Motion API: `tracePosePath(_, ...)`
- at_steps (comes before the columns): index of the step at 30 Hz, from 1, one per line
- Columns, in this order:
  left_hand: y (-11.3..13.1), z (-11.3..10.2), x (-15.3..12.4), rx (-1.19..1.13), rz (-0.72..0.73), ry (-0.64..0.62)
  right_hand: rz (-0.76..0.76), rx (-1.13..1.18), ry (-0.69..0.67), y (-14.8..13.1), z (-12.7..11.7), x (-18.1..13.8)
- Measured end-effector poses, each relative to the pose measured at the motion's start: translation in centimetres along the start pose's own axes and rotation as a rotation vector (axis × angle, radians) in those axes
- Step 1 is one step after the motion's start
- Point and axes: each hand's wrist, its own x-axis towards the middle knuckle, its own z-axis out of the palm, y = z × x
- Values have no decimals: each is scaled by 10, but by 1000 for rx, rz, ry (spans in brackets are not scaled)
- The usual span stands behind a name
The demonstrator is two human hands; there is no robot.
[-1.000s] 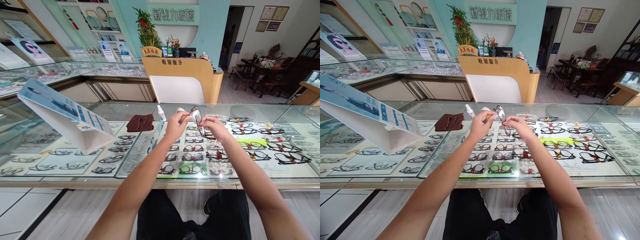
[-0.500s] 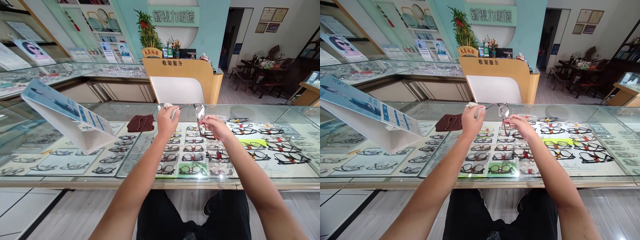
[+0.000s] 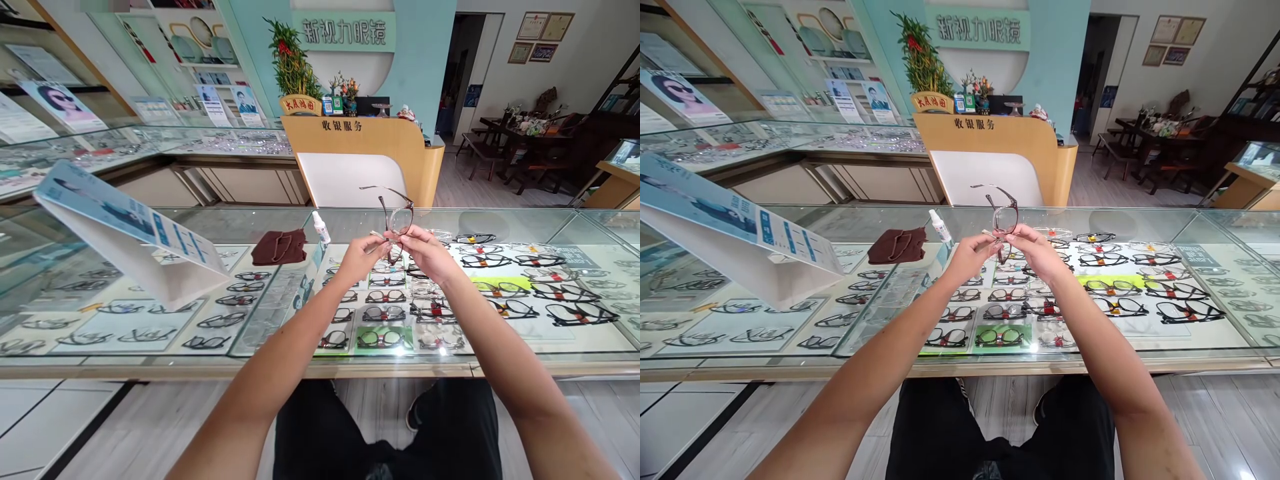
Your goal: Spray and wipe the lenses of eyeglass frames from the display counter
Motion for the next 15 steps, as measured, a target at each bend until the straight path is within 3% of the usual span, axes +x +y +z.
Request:
tracePosePath(8, -5, 0, 1, -247, -304, 81, -45, -71, -7, 8, 5, 1)
tracePosePath(15, -6, 0, 7, -403, -472, 166, -245, -274, -6, 6, 6, -1)
